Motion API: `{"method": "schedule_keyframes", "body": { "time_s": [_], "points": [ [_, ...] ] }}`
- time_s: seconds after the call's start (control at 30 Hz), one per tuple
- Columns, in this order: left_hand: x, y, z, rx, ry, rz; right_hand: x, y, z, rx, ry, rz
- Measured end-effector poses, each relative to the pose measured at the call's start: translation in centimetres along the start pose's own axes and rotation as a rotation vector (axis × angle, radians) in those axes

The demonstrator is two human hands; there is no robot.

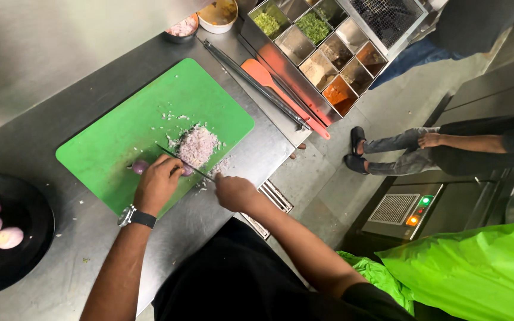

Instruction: The person puts chopped onions into an orange bowl by hand, then takes an onion from a plate and chops it with a knife on a green cutting board.

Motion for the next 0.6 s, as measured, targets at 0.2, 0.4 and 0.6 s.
{"method": "schedule_keyframes", "body": {
  "time_s": [0.2,0.4,0.6],
  "points": [
    [-0.1,0.2,0.0,0.005,0.006,0.011,0.1,-0.2,1.1,0.005,0.024,0.029],
    [-0.2,0.5,-0.4,-0.04,0.055,0.02,-1.1,1.0,-0.3,-0.036,-0.052,-0.023],
    [-0.3,-0.1,-0.2,-0.007,0.04,-0.018,1.7,-0.4,1.9,0.024,0.033,-0.049]
  ]
}}
Point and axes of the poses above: each hand's wrist, its own x-axis towards the middle knuckle, its own z-axis out of the palm, y = z × x, the point moved 10 cm from there along x, towards the middle knuckle, and after that the axes turned 14 degrees about y, right-handed, at the moved point
